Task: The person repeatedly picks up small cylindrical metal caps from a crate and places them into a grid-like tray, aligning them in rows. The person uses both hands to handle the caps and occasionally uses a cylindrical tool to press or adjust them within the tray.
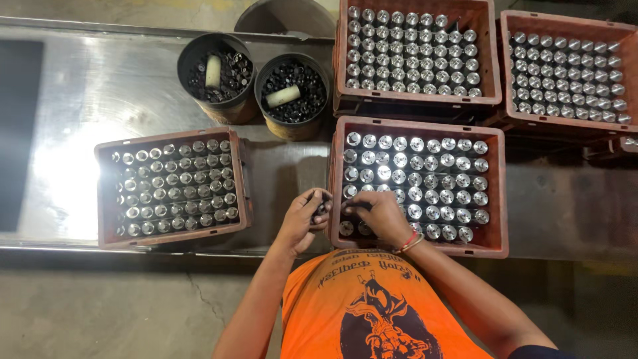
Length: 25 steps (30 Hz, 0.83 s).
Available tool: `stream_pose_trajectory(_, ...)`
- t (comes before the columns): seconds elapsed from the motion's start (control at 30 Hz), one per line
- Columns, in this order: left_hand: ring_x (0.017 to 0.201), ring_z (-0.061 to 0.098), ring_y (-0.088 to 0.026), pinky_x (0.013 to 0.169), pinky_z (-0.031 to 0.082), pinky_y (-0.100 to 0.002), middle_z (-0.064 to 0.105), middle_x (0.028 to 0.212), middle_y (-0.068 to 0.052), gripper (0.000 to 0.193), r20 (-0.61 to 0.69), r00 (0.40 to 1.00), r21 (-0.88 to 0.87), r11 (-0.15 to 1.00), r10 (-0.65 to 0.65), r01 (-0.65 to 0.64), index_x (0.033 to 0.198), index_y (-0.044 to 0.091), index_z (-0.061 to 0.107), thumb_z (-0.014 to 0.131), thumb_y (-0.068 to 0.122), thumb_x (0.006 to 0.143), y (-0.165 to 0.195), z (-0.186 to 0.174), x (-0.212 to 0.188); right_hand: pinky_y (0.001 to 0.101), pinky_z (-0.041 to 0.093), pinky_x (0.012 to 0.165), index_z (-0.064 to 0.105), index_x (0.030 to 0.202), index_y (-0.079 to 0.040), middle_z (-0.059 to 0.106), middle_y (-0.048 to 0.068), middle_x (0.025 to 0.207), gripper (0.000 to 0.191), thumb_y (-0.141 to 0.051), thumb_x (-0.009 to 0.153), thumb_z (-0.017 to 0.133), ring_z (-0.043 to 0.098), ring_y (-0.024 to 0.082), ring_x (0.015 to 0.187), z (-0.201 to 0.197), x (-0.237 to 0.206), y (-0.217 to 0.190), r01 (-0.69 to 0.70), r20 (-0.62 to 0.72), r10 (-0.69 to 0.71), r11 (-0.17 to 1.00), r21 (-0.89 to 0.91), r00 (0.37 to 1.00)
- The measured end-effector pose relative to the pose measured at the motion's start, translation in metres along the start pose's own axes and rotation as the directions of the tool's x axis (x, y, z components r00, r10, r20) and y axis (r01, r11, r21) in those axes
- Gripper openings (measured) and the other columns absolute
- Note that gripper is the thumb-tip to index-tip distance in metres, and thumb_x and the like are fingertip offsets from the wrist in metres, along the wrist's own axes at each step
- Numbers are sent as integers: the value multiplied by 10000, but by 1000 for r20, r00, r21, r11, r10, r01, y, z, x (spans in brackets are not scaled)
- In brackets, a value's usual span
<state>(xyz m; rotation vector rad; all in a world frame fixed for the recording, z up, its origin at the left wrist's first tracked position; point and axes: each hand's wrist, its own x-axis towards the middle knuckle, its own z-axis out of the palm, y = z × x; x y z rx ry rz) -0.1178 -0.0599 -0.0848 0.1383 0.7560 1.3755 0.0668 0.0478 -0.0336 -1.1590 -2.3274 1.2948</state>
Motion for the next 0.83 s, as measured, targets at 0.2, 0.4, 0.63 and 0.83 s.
stream_pose_trajectory(0.2,579,434,-46,462,309,-178,567,860,-41,255,9,1000,-24,1000,-9,10,1070,12,599,499,245,1092,-3,3,-2,389,528,642,767,916,-56,692,119,835,97,-62,819,766,683,300,737,16,-3,14,199,-157,-232,959,-200,960)
stream_pose_trajectory(0.4,585,435,-48,475,318,-186,565,866,-41,254,5,1000,-15,1000,-19,19,1082,15,599,517,255,1084,-8,4,-1,425,557,722,735,901,-24,696,168,873,87,-21,827,690,691,347,803,14,-11,21,193,8,-200,934,-301,980)
stream_pose_trajectory(0.63,580,436,-52,477,298,-183,567,858,-36,244,-12,1000,48,999,-23,24,1059,34,595,535,269,1079,-18,11,8,462,548,726,738,956,-45,743,180,860,188,-199,853,772,709,371,825,-3,20,5,162,225,-74,901,-403,971)
stream_pose_trajectory(0.83,579,456,-64,494,327,-196,574,852,-42,293,32,992,100,988,-119,115,1058,32,583,527,318,1091,-19,7,11,375,532,624,777,1145,-143,781,70,933,246,-233,934,691,684,222,739,-32,12,-4,-189,85,175,962,199,981)
